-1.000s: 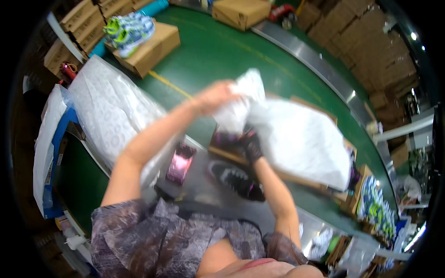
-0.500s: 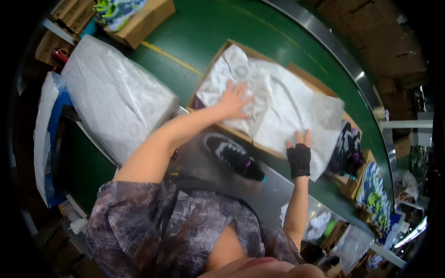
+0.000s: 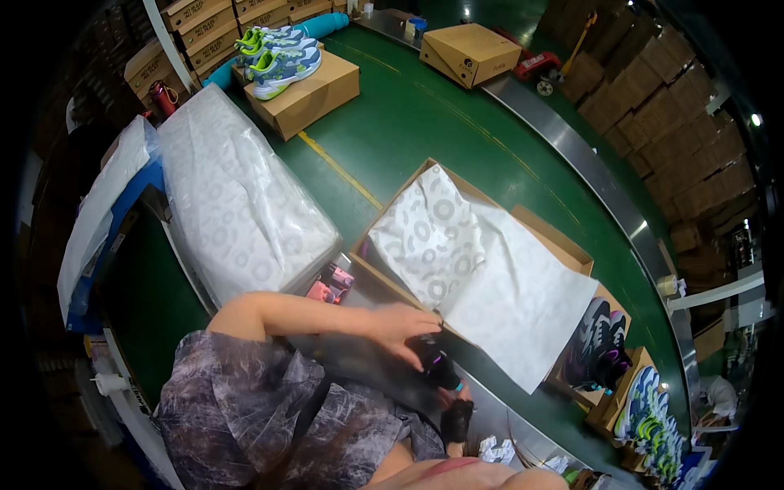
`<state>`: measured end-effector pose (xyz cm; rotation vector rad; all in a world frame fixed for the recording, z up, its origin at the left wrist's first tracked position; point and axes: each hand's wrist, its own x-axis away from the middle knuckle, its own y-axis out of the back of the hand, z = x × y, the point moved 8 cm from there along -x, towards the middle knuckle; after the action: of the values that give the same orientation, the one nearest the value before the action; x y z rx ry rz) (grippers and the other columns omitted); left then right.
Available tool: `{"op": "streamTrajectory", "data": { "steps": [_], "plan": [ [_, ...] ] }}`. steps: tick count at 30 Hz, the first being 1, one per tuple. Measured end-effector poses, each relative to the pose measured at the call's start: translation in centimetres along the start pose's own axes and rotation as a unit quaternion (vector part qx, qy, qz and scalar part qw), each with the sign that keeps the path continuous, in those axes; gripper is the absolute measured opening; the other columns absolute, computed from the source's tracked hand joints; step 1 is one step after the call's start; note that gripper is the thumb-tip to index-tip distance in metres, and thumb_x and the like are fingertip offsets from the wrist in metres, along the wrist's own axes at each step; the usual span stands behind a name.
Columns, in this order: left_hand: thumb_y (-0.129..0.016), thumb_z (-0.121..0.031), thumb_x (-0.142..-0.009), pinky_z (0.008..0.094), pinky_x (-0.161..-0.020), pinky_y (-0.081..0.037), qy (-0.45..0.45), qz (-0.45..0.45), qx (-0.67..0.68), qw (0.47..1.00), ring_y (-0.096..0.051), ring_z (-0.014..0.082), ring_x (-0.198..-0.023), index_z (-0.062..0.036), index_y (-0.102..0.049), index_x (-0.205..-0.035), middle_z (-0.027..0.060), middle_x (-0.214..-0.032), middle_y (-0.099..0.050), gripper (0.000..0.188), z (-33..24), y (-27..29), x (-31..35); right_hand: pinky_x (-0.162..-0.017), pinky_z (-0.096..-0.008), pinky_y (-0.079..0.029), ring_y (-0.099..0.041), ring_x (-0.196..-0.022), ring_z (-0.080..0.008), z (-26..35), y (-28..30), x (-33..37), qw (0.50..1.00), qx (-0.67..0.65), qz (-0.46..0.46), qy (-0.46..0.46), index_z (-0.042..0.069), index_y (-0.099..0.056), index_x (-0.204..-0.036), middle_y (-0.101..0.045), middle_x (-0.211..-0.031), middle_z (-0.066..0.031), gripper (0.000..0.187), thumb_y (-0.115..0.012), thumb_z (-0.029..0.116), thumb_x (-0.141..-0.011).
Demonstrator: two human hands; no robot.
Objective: The person places pairs of sneakers into cardboard boxes on a conveyor belt. They line each box with tissue paper, insert the shoes, and close the box before moving it along the belt. The process is repeated for multiple pairs of shoes.
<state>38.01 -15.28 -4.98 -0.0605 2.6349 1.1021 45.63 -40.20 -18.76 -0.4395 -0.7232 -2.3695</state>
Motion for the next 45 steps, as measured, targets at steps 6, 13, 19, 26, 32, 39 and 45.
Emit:
{"op": "streamTrajectory", "data": {
  "steps": [6, 13, 19, 26, 32, 39, 45],
  "plan": [
    [-0.080, -0.034, -0.053, 0.0340, -0.077, -0.045, 0.104, -0.054, 0.167, 0.979, -0.057, 0.0212, -0.087, -0.0026, -0.054, -0.105, 0.0116, -0.095, -0.059, 0.066, 2.4, 0.7, 2.8, -0.065, -0.0258, -0.041, -0.049, -0.068, -0.0136, 9.9, -2.5, 1.1, 0.948, -0.292, 0.122, 0.016, -0.001, -0.048, -0.112, -0.055, -0.096, -0.0090, 0.034, -0.050, 0.015, -0.082],
    [-0.076, -0.004, -0.059, 0.0259, -0.081, -0.044, 0.212, -0.122, 0.412, 0.878, -0.054, 0.0105, -0.090, -0.0002, -0.054, -0.107, 0.0044, -0.096, -0.060, 0.053, 1.2, 9.6, 2.0, -0.068, -0.0243, -0.042, -0.052, -0.073, -0.0125, 15.2, -3.0, 2.7, 0.972, -0.169, 0.125, 0.104, -0.001, -0.049, -0.114, -0.057, -0.094, -0.0095, 0.036, -0.055, 0.017, -0.083],
    [-0.066, -0.033, -0.076, 0.0268, -0.075, -0.047, 0.287, -0.318, 0.536, 0.728, -0.055, 0.0120, -0.085, 0.0010, -0.052, -0.106, 0.0053, -0.096, -0.057, 0.048, 11.9, 10.9, -1.8, -0.070, -0.0228, -0.043, -0.054, -0.077, -0.0118, 12.2, -3.4, 0.6, 0.980, -0.176, 0.084, 0.042, 0.001, -0.053, -0.109, -0.059, -0.100, -0.0088, 0.031, -0.056, 0.016, -0.083],
    [-0.051, -0.045, -0.083, 0.0346, -0.074, -0.045, 0.505, -0.181, 0.367, 0.760, -0.053, 0.0257, -0.093, 0.0167, -0.039, -0.113, 0.0204, -0.108, -0.052, 0.070, 21.1, -3.0, -3.9, -0.072, -0.0246, -0.043, -0.054, -0.088, -0.0149, 11.1, -3.7, -1.0, 0.967, -0.253, 0.025, -0.020, 0.002, -0.044, -0.118, -0.054, -0.108, -0.0088, 0.039, -0.056, 0.014, -0.083],
    [-0.046, -0.031, -0.089, 0.0297, -0.070, -0.051, 0.379, 0.059, 0.467, 0.796, -0.059, 0.0241, -0.082, 0.0069, -0.044, -0.112, 0.0175, -0.102, -0.054, 0.045, 11.7, -3.2, -5.0, -0.077, -0.0307, -0.044, -0.051, -0.088, -0.0172, 10.1, -1.1, -6.7, 0.890, -0.433, -0.137, -0.050, 0.001, -0.047, -0.105, -0.051, -0.097, -0.0078, 0.034, -0.061, 0.017, -0.078],
    [-0.040, -0.043, -0.089, 0.0274, -0.062, -0.044, 0.401, -0.465, 0.230, 0.755, -0.053, 0.0138, -0.068, -0.0009, -0.056, -0.102, 0.0048, -0.079, -0.055, 0.047, 15.5, 10.4, 5.3, -0.091, -0.0457, -0.027, -0.035, -0.118, -0.0327, 20.8, -4.6, -4.7, 0.811, 0.340, -0.232, 0.415, 0.008, -0.042, -0.121, -0.037, -0.128, -0.0168, 0.059, -0.050, -0.006, -0.064],
    [-0.046, -0.046, -0.083, 0.0399, -0.089, -0.035, 0.433, -0.254, 0.131, 0.855, -0.048, 0.0317, -0.100, 0.0005, -0.047, -0.115, 0.0204, -0.102, -0.056, 0.057, 18.5, 5.1, 3.4, -0.091, -0.0533, -0.023, -0.026, -0.124, -0.0349, 19.2, -8.0, -5.5, 0.767, 0.511, -0.161, 0.352, 0.023, -0.040, -0.127, -0.029, -0.136, -0.0118, 0.074, -0.048, -0.006, -0.060]
  ]
}}
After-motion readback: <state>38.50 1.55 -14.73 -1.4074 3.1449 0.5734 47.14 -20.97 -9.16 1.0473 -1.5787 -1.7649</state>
